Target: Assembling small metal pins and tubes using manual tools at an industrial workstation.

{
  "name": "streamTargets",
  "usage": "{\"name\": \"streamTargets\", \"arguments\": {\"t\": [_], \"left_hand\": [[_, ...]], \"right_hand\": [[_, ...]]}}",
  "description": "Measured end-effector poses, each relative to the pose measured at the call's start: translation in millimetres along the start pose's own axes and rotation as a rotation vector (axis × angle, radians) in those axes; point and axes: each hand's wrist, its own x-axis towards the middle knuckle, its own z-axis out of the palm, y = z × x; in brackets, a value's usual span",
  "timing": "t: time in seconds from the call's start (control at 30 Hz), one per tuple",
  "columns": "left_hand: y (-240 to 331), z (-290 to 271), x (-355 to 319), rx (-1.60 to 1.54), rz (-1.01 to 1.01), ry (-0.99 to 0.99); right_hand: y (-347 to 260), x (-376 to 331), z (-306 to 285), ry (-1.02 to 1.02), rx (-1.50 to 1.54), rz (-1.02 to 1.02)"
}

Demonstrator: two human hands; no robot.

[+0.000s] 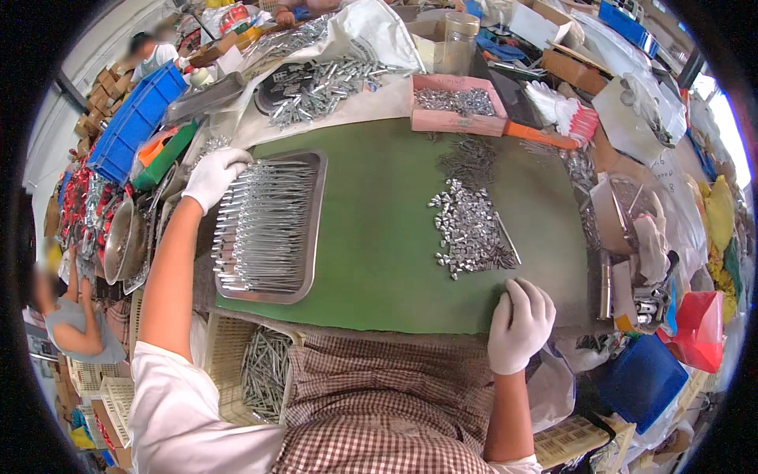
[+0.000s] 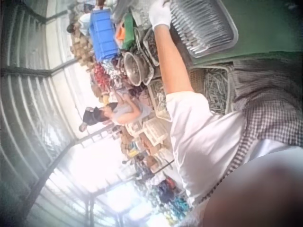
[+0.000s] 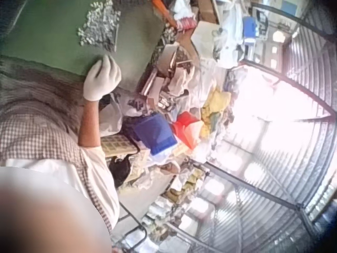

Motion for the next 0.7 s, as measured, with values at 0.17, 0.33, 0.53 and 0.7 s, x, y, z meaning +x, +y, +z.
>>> {"name": "streamTargets", "arguments": {"t": [0.17, 0.33, 0.53, 0.7], "left_hand": [[-7, 14, 6, -0.066, -0.026, 0.022], [-52, 16, -9, 0.127, 0.136, 0.201], [-13, -20, -72, 0.035, 0.061, 0.343], [15, -37, -124, 0.150, 0.088, 0.445]], "right_hand": [[2, 1, -1, -0.006, -0.023, 0.006], [2, 9, -8, 0.027, 0.105, -0.002], [74, 53, -55, 0.292, -0.211, 0.015], [177, 123, -90, 0.135, -0.734, 0.286]]}}
